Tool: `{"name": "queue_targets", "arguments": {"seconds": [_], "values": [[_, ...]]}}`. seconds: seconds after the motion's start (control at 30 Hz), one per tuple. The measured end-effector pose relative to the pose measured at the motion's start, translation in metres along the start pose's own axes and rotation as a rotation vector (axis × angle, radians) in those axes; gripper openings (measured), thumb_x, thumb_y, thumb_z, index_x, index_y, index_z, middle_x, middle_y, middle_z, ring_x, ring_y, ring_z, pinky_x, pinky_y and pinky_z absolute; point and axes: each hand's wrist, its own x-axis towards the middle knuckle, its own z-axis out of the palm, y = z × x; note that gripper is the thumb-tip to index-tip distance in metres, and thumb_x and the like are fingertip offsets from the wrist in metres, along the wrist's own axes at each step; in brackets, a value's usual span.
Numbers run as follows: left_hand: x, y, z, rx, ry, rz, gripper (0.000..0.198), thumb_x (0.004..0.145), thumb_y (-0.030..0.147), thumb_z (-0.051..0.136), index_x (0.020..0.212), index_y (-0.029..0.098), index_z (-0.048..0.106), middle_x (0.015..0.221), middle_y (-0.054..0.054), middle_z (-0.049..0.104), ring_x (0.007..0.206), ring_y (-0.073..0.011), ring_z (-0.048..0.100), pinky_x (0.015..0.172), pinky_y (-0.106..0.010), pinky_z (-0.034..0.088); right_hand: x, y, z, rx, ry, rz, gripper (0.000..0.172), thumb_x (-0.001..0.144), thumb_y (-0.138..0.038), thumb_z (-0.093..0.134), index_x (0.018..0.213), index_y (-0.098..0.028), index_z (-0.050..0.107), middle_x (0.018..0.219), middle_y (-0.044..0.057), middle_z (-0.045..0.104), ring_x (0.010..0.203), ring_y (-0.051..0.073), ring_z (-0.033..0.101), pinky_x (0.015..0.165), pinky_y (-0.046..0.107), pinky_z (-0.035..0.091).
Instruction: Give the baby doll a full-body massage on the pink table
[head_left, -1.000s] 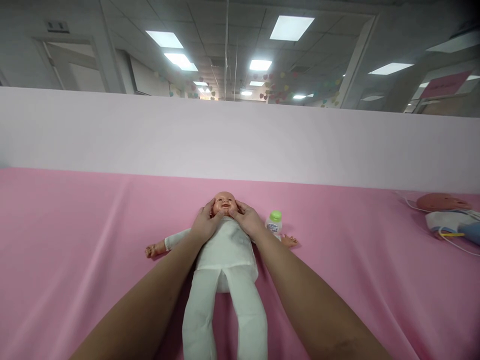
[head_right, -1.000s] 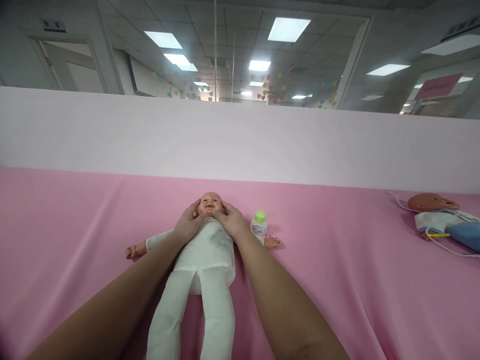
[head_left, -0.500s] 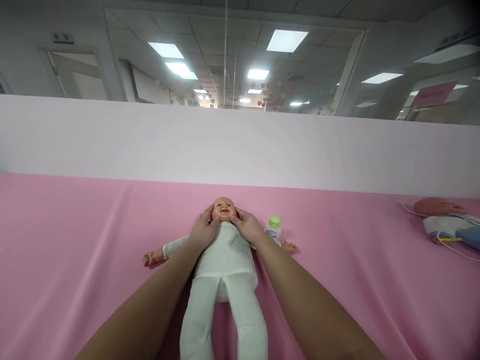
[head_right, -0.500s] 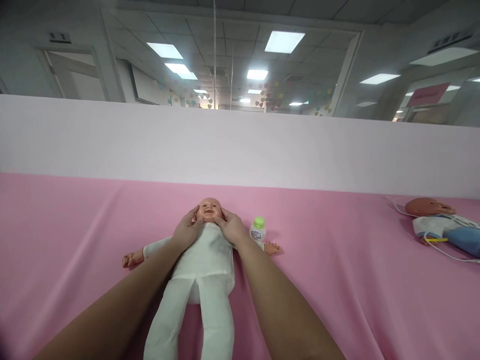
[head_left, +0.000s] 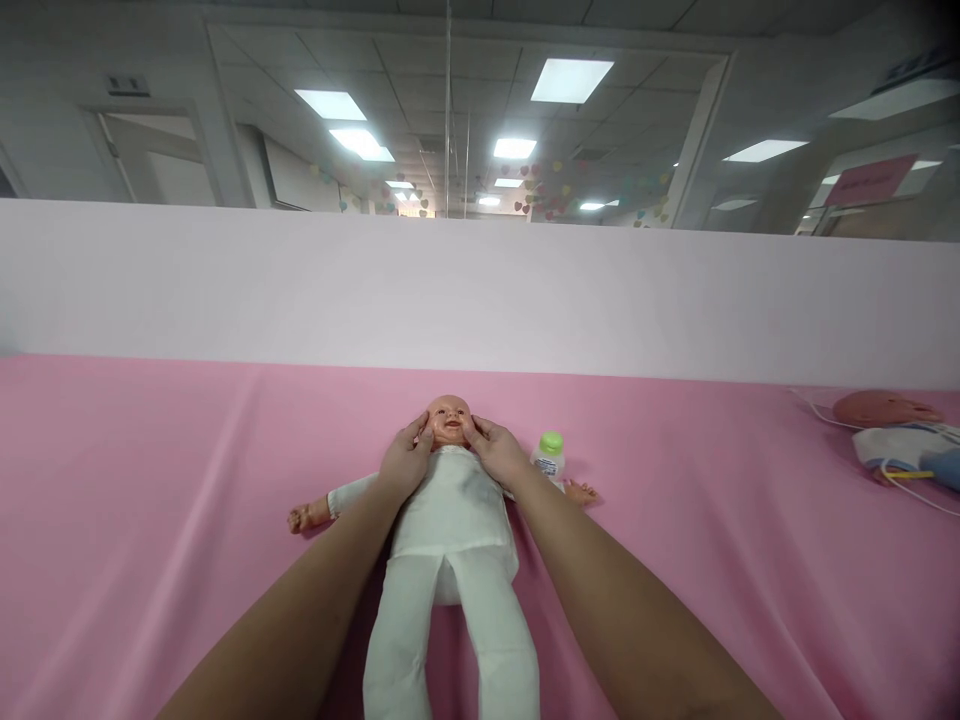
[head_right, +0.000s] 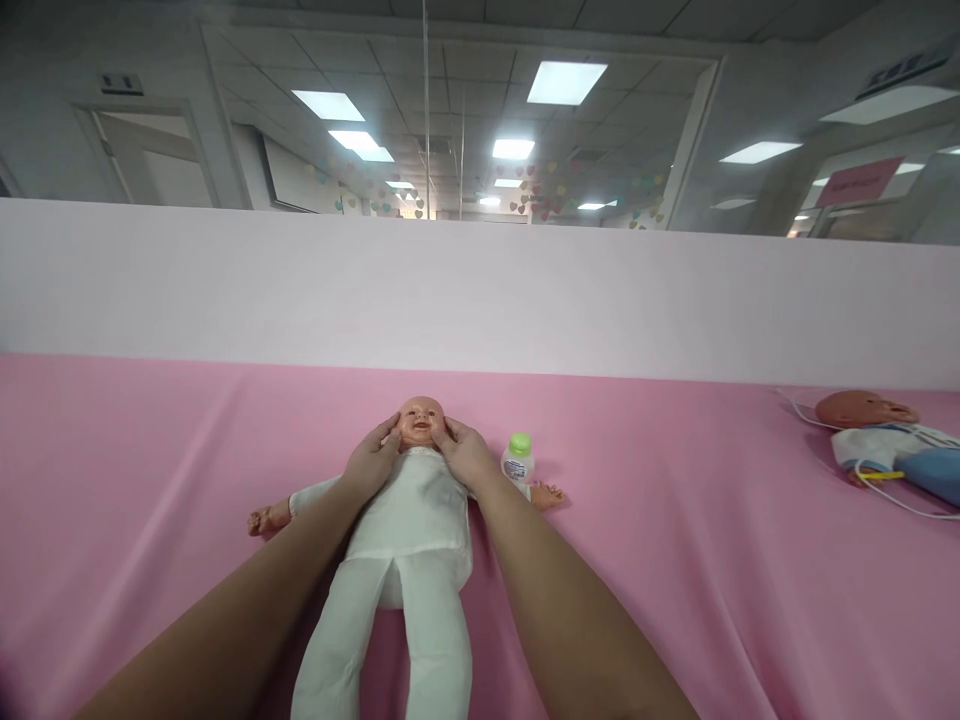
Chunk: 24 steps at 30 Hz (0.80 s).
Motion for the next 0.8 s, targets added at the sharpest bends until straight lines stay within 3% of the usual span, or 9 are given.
{"name": "queue_targets", "arguments": {"seconds": [0.17, 0.27, 0.47, 0.63, 0.8], "values": [[-0.010, 0.014, 0.001, 0.188, 0.003, 0.024, 0.077, 0.092, 0.057, 0.065, 0.157, 0.020, 0.047, 0.136, -0.016, 0.069, 0.118, -0.0301, 0.068, 0.104, -0.044, 0.050, -0.001, -0.002, 0.005, -0.068, 0.037, 0.054, 0.065, 0.078, -0.056, 0.083, 0.134, -0.026, 0.067, 0.126, 0.006, 0.076, 0.113, 0.027, 0.071, 0.104, 0.043, 0.054], [-0.013, 0.016, 0.002, 0.228, 0.020, 0.037, 0.078, 0.090, 0.055, 0.067, 0.156, 0.018, 0.047, 0.135, -0.017, 0.068, 0.114, -0.0303, 0.069, 0.101, -0.043, 0.051, 0.001, 0.001, 0.007, -0.101, 0.092, 0.084, 0.067, 0.073, -0.053, 0.088, 0.131, -0.025, 0.068, 0.125, 0.007, 0.076, 0.112, 0.027, 0.071, 0.104, 0.044, 0.054], [-0.011, 0.013, -0.001, 0.163, 0.016, -0.010, 0.077, 0.086, 0.051, 0.073, 0.153, 0.022, 0.050, 0.137, -0.014, 0.069, 0.119, -0.0302, 0.068, 0.100, -0.041, 0.053, 0.004, 0.006, 0.005, 0.085, 0.039, 0.094, 0.068, 0.076, -0.041, 0.085, 0.139, -0.023, 0.065, 0.136, 0.008, 0.072, 0.123, 0.027, 0.068, 0.112, 0.043, 0.050], [-0.008, 0.006, -0.002, 0.014, 0.004, -0.020, 0.064, 0.095, 0.046, 0.063, 0.153, 0.022, 0.051, 0.139, -0.011, 0.069, 0.114, -0.0261, 0.072, 0.102, -0.039, 0.054, 0.005, 0.014, 0.001, 0.188, 0.018, 0.039, 0.063, 0.085, -0.048, 0.076, 0.141, -0.024, 0.064, 0.148, 0.006, 0.062, 0.137, 0.026, 0.060, 0.121, 0.045, 0.040], [-0.004, 0.001, 0.000, -0.062, 0.014, -0.037, 0.057, 0.100, 0.046, 0.055, 0.152, 0.022, 0.054, 0.146, -0.009, 0.065, 0.128, -0.0255, 0.066, 0.111, -0.039, 0.048, 0.006, 0.015, 0.000, 0.134, 0.044, -0.010, 0.055, 0.094, -0.056, 0.065, 0.139, -0.026, 0.067, 0.148, 0.005, 0.062, 0.141, 0.024, 0.056, 0.125, 0.045, 0.035]]}}
